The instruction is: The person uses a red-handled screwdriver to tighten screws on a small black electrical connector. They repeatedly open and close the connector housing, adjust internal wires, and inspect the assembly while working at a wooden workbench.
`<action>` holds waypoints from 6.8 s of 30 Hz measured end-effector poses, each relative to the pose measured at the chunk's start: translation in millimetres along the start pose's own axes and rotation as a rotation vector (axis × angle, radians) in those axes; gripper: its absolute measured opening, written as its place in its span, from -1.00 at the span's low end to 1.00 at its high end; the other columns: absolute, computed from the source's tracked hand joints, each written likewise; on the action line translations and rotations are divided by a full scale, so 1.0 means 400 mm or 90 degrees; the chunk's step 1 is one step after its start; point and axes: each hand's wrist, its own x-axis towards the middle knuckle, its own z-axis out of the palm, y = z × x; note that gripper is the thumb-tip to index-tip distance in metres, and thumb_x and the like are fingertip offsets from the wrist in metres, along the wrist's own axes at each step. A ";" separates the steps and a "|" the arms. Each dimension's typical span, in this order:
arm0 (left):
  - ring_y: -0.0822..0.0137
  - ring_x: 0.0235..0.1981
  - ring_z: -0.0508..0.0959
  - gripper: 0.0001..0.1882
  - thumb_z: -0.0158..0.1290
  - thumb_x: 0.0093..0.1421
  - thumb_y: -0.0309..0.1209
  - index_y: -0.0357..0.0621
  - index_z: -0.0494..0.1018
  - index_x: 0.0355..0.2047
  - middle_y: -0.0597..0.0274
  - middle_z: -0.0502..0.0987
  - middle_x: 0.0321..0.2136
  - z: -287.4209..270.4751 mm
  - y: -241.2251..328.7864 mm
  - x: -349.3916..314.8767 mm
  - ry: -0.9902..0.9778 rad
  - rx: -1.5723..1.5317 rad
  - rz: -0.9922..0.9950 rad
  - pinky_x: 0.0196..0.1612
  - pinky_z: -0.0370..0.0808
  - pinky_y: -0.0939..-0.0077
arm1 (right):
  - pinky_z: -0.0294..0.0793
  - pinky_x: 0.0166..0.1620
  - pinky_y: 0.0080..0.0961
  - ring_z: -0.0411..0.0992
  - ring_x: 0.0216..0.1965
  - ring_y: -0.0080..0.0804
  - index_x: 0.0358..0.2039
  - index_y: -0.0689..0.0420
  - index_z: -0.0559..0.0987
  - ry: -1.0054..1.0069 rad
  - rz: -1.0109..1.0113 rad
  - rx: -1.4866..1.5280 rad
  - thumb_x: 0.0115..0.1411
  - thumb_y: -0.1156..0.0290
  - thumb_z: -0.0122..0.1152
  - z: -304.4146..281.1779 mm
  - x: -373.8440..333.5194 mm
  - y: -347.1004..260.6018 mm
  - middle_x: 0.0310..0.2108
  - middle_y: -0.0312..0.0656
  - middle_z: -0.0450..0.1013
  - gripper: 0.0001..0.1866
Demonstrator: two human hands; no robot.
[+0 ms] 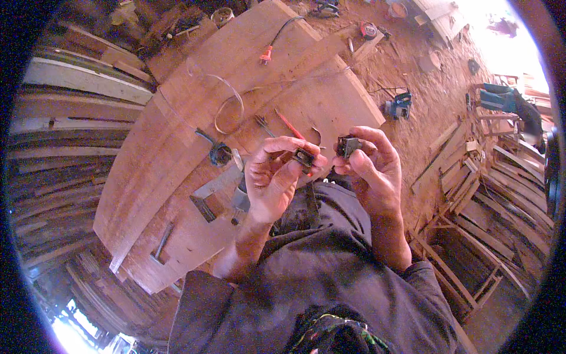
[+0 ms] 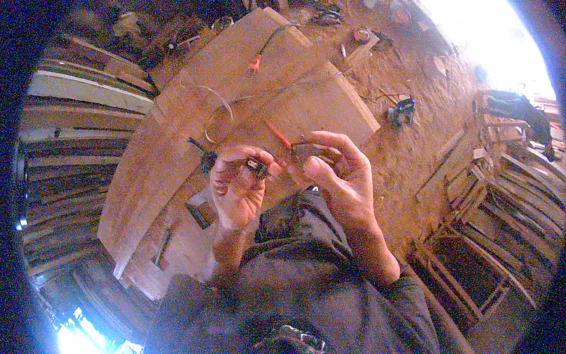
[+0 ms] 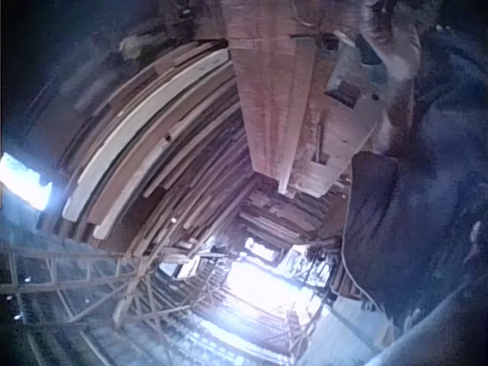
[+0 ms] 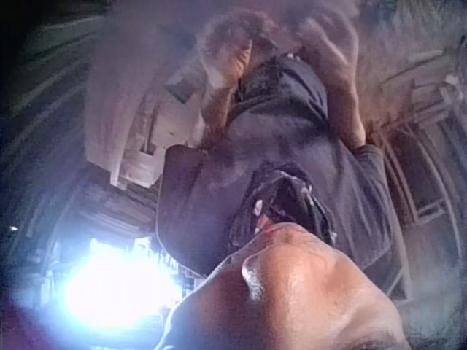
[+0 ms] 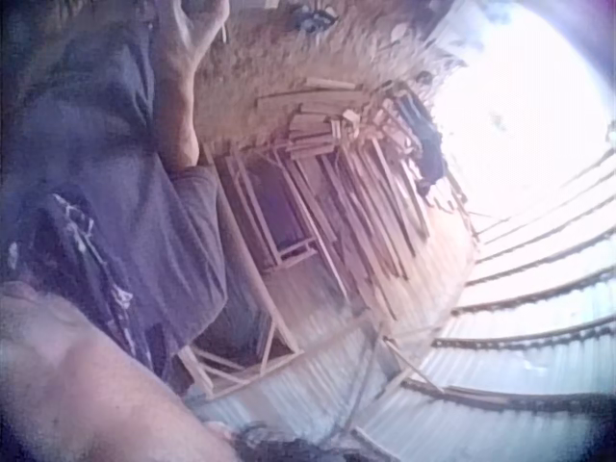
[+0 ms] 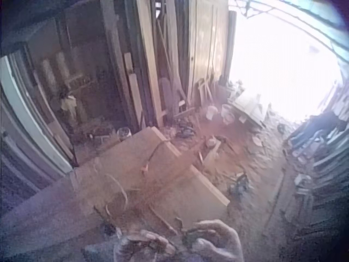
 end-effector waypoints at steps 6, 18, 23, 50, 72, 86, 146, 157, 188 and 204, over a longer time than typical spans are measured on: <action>0.12 -0.22 0.60 -0.72 0.07 0.27 -0.43 -0.27 0.40 -0.05 -0.11 0.54 -0.16 0.008 0.005 0.002 0.026 0.033 -0.004 -0.20 0.58 0.40 | 0.63 -0.15 -0.48 0.57 -0.25 -0.34 0.06 0.27 0.39 0.013 0.018 0.009 0.16 0.49 0.29 0.009 -0.002 -0.005 -0.15 0.01 0.52 -0.53; 0.23 -0.13 0.60 -0.73 0.06 0.27 -0.53 -0.28 0.38 -0.03 -0.05 0.55 -0.13 0.000 0.001 0.010 -0.016 0.010 0.008 -0.07 0.58 0.36 | 0.63 -0.16 -0.49 0.58 -0.25 -0.33 0.13 0.33 0.34 -0.044 0.038 -0.001 0.20 0.44 0.27 0.011 -0.007 -0.008 -0.16 0.03 0.52 -0.47; 0.24 -0.13 0.59 -0.74 0.06 0.27 -0.52 -0.28 0.38 -0.04 -0.03 0.54 -0.12 -0.002 0.002 0.008 -0.018 0.018 -0.011 -0.07 0.59 0.38 | 0.64 -0.15 -0.48 0.59 -0.23 -0.32 0.14 0.33 0.34 -0.056 0.057 0.044 0.21 0.44 0.26 0.008 -0.005 -0.008 -0.14 0.06 0.51 -0.48; 0.30 -0.18 0.61 -0.76 0.00 0.30 -0.56 -0.28 0.38 -0.03 0.03 0.57 -0.15 -0.009 0.004 0.008 -0.046 0.029 -0.018 -0.09 0.56 0.43 | 0.59 -0.14 -0.33 0.57 -0.22 -0.14 0.11 0.32 0.37 -0.118 0.077 0.143 0.25 0.34 0.22 -0.008 0.012 0.031 -0.15 0.06 0.53 -0.51; 0.27 -0.19 0.62 -0.75 0.00 0.30 -0.56 -0.24 0.38 -0.01 0.03 0.57 -0.16 -0.014 -0.001 0.005 -0.042 0.013 -0.051 -0.07 0.54 0.39 | 0.55 -0.06 -0.41 0.55 -0.16 -0.30 0.06 0.32 0.40 -0.049 -0.014 -0.116 0.15 0.55 0.29 0.012 -0.006 -0.013 -0.12 -0.07 0.51 -0.53; 0.25 -0.17 0.62 -0.75 -0.03 0.29 -0.61 -0.24 0.38 -0.01 0.01 0.56 -0.15 -0.013 -0.001 0.003 -0.059 -0.025 -0.055 -0.08 0.57 0.38 | 0.50 -0.06 -0.50 0.50 -0.13 -0.39 -0.08 0.27 0.51 -0.039 -0.190 -0.307 0.09 0.62 0.29 0.020 0.003 -0.034 -0.13 -0.16 0.49 -0.66; 0.39 -0.08 0.54 -0.73 0.05 0.22 -0.69 -0.30 0.47 -0.05 0.15 0.52 -0.13 -0.008 -0.008 -0.017 -0.051 0.142 -0.042 0.02 0.49 0.50 | 0.56 -0.17 -0.52 0.62 -0.24 -0.37 -0.25 0.20 0.64 -0.068 -0.253 -0.684 0.05 0.52 0.38 0.050 -0.015 -0.120 -0.30 -0.17 0.63 -0.78; 0.37 -0.06 0.52 -0.74 0.05 0.23 -0.68 -0.34 0.46 -0.06 0.14 0.51 -0.13 -0.004 -0.006 -0.011 -0.066 0.161 -0.018 0.01 0.49 0.49 | 0.57 -0.15 -0.48 0.62 -0.26 -0.34 -0.26 0.20 0.64 -0.056 -0.213 -0.694 0.06 0.52 0.36 0.056 -0.021 -0.132 -0.29 -0.16 0.63 -0.80; 0.35 -0.05 0.54 -0.69 0.10 0.17 -0.72 -0.32 0.47 -0.06 0.11 0.53 -0.11 -0.008 -0.036 -0.014 -0.038 0.192 -0.001 0.01 0.50 0.50 | 0.58 -0.13 -0.49 0.61 -0.23 -0.35 -0.23 0.24 0.63 -0.084 -0.220 -0.689 0.09 0.53 0.32 0.051 -0.023 -0.129 -0.26 -0.14 0.62 -0.80; 0.22 -0.04 0.54 -0.72 0.12 0.21 -0.61 -0.33 0.46 -0.05 0.03 0.52 -0.09 -0.005 -0.030 -0.018 -0.060 0.229 0.034 0.03 0.50 0.34 | 0.58 -0.14 -0.51 0.61 -0.23 -0.38 -0.22 0.21 0.64 -0.074 -0.218 -0.720 0.08 0.51 0.35 0.060 -0.033 -0.131 -0.25 -0.13 0.62 -0.79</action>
